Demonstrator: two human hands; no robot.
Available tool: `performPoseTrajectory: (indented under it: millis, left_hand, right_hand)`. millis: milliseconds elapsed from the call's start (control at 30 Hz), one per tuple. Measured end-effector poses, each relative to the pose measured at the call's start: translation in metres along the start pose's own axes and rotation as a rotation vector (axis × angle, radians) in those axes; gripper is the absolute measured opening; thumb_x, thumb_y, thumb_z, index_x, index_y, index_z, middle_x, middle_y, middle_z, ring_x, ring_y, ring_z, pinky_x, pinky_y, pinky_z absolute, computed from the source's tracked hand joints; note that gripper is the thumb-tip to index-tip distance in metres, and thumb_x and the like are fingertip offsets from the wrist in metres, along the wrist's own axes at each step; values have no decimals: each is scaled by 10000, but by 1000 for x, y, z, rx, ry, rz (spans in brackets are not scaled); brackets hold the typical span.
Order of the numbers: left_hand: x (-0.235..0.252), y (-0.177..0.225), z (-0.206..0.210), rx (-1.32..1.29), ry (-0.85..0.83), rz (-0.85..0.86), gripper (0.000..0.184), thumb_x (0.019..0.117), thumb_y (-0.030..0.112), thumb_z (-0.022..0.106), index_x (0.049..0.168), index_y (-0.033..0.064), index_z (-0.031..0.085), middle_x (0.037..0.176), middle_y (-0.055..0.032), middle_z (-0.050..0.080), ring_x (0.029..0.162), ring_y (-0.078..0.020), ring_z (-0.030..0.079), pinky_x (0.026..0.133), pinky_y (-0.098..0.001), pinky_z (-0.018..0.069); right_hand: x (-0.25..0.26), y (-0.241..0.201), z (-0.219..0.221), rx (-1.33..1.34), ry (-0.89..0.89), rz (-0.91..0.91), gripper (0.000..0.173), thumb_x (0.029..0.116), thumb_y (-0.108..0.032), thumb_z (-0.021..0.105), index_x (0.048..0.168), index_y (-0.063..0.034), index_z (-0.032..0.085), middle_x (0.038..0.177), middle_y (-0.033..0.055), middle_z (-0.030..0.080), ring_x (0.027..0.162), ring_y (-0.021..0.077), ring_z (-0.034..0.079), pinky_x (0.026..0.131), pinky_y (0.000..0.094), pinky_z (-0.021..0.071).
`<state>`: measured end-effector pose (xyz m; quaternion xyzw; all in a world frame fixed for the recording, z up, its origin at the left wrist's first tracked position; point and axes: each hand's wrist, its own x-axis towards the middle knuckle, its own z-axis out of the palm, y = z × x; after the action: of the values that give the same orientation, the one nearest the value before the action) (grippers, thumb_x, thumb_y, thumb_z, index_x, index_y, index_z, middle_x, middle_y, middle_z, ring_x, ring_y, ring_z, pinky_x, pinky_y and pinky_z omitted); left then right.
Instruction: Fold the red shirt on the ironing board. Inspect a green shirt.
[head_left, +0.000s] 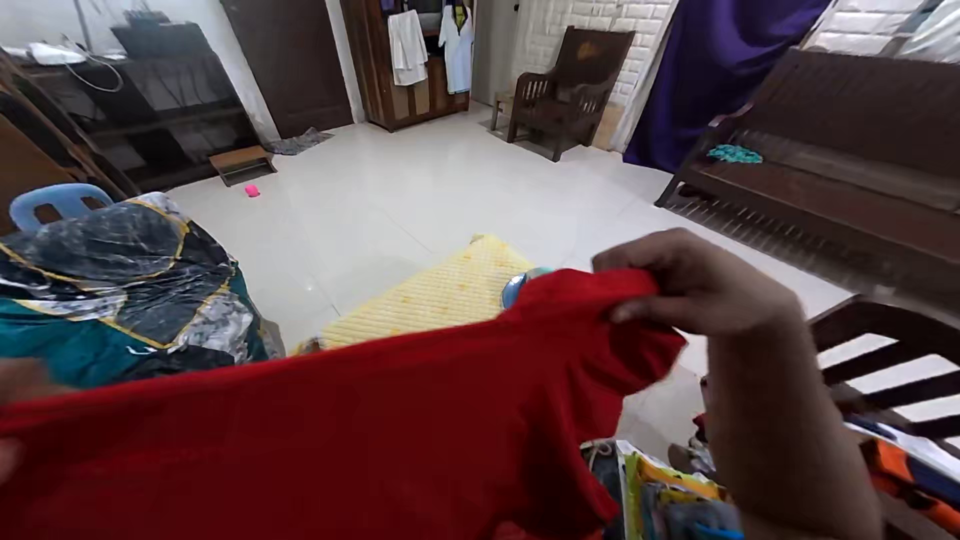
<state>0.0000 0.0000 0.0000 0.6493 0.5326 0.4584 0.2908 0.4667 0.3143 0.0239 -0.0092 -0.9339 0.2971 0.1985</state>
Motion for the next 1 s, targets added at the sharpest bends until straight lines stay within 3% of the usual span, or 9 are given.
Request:
performPoseTrajectory:
  millis: [67,133,233,333,433,500,667,833,1000]
  left_hand:
    - [21,-52,-11,153,23,45,294,892,579,704,856,289,667,719,212,631,631,108,584,554,-98,480]
    - [39,-106,-14,151,38,-19,291,865,610,714,834,323,682,693,206,643,594,94,586,528,-115,492]
    - [64,-179,3,74,58,-179,184,878,446,751,879,268,704,752,156,701,652,47,647,607,-160,556]
    - [94,-251,27,102,63,-349,149,953,247,684,967,99,696,798,34,709,700,-41,672,686,-277,588]
    - [123,-317,48,172,69,-540,267,1000,288,672,1104,45,709,949,-110,720,809,-185,678,773,-454,565]
    - [139,-347,58,215,75,-611,272,1002,290,674,1148,63,715,1018,-137,722,853,-225,673,773,-481,545]
    - [175,-385,61,312,101,-595,241,990,226,695,1139,39,732,1093,-175,731,1043,-295,695,979,-547,517]
    - [200,-380,55,403,229,-596,263,1022,252,635,1201,82,724,1166,-190,715,1105,-351,676,1002,-609,487]
    - [184,-373,59,324,255,-490,233,1036,172,606,1228,88,707,1187,-147,717,1042,-264,702,964,-514,537]
  right_hand:
    - [11,31,5,49,2,45,155,930,-222,743,900,-73,714,717,-44,676,604,8,612,533,185,526]
    - [18,68,14,90,-11,119,114,924,-158,742,901,-49,714,723,-9,686,618,40,629,562,220,545]
    - [22,130,34,75,-28,337,129,947,-171,740,909,-51,716,753,24,697,673,84,655,642,291,570]
    - [25,195,59,0,-81,592,230,975,-251,722,1000,-24,702,857,85,695,785,155,667,774,406,571]
    - [30,256,84,-138,-117,754,289,974,-257,713,1099,4,696,1004,181,703,940,286,684,897,533,546]
    - [35,283,98,-215,-135,821,281,957,-222,721,1139,-8,707,1086,202,709,1042,333,682,966,567,526]
    - [44,317,105,-263,-191,871,271,929,-131,721,1177,-23,711,1165,212,705,1121,362,670,1004,590,510]
    - [45,332,100,-227,-80,925,257,946,-99,683,1194,-45,718,1178,189,713,1127,332,678,1012,574,516]
    - [41,304,110,-260,104,905,249,917,-30,655,1146,-82,738,1119,150,739,1078,301,703,968,558,551]
